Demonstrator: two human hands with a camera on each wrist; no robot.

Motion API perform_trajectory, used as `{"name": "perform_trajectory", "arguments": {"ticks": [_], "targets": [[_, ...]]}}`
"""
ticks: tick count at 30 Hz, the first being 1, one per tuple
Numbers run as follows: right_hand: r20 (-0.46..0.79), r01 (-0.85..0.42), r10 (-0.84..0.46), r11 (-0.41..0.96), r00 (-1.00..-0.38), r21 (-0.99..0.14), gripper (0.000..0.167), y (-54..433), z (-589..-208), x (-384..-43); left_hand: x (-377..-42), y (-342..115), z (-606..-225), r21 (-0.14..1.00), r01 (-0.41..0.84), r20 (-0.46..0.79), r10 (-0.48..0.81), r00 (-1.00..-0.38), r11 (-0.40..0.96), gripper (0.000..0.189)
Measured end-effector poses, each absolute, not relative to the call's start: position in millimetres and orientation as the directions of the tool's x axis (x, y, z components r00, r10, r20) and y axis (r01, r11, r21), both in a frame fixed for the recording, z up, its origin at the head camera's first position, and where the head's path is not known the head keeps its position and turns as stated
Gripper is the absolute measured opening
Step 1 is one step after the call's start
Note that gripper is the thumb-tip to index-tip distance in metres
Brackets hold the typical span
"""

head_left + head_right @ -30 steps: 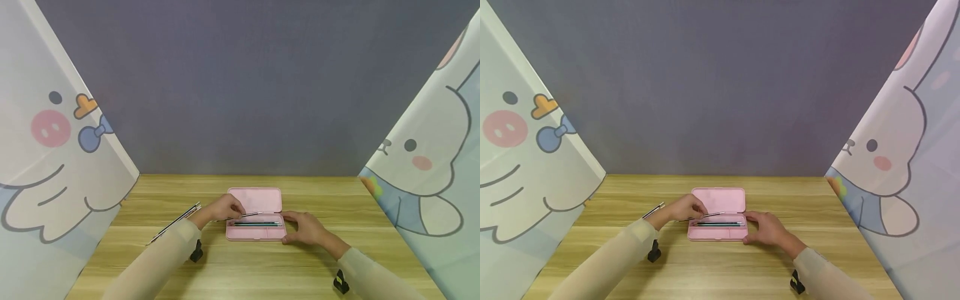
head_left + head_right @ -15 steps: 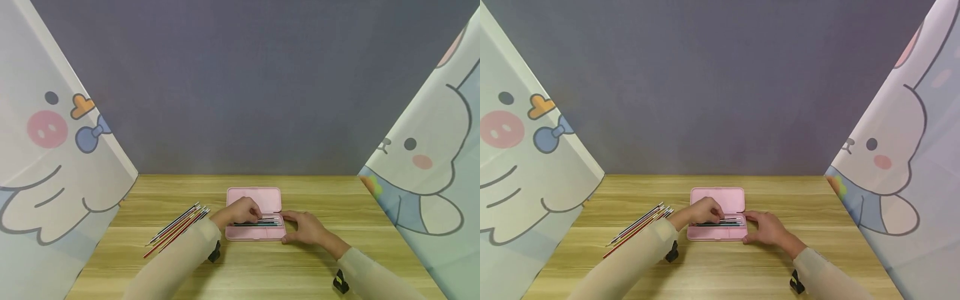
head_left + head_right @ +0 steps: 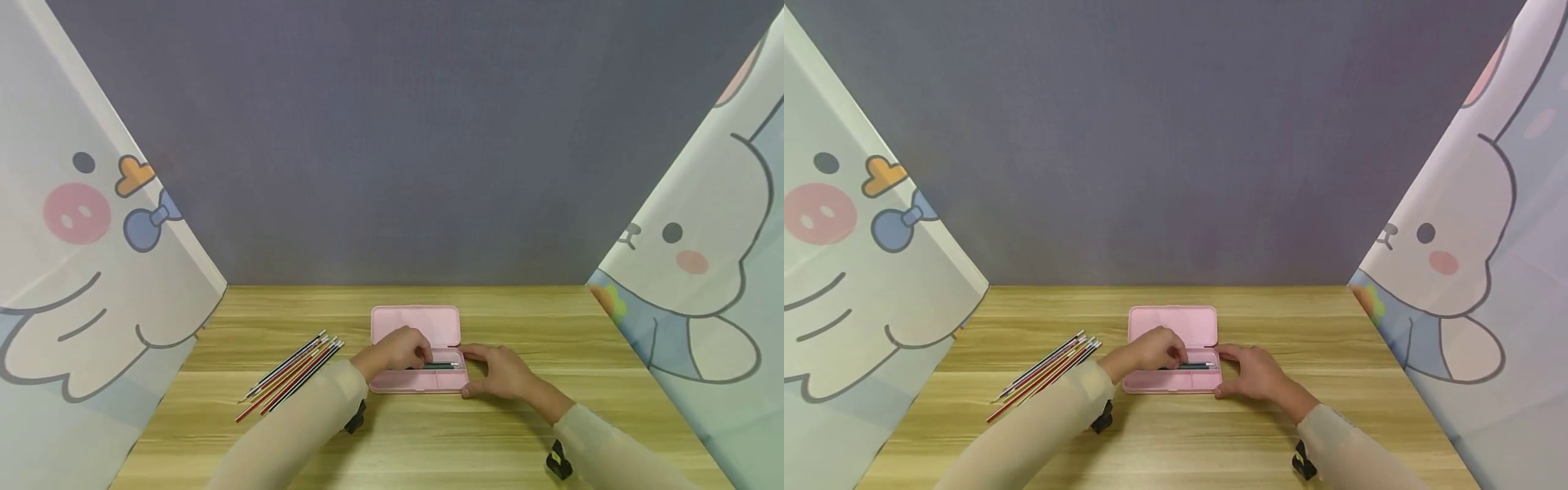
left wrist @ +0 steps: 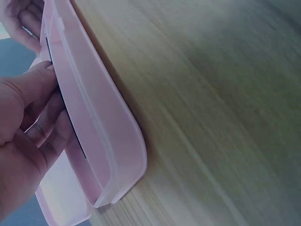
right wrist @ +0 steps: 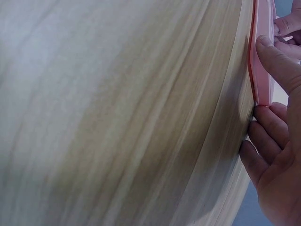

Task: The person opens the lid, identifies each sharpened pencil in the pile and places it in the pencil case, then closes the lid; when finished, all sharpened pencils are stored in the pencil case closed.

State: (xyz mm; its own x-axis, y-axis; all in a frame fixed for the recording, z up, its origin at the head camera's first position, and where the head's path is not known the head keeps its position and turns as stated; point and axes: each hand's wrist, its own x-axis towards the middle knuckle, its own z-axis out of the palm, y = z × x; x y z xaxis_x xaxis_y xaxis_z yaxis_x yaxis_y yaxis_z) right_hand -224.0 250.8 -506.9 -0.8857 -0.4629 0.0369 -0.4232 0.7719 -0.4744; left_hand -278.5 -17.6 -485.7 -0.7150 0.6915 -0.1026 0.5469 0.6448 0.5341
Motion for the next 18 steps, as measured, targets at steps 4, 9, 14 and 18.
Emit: {"name": "perform_trajectory", "arguments": {"ticks": [4, 9, 14, 18], "targets": [[0.038, -0.424, -0.463, 0.771, -0.885, -0.476, 0.089, 250, -507, -224, -276, -18, -484, 0.498, 0.56, -0.101, 0.685, -0.721, 0.662, 0.014], [0.036, -0.42, -0.462, 0.769, -0.886, -0.482, 0.089, 250, -507, -225, -274, -19, -481, 0.453, 0.575, -0.094, 0.678, -0.729, 0.681, 0.013], [0.042, -0.42, -0.46, 0.765, -0.887, -0.488, 0.089, 249, -507, -224, -274, -22, -481, 0.497, 0.56, -0.082, 0.678, -0.73, 0.663, 0.013], [0.046, -0.424, -0.46, 0.768, -0.887, -0.48, 0.089, 250, -506, -223, -276, -28, -482, 0.569, 0.558, -0.05, 0.703, -0.71, 0.604, 0.013]]}}
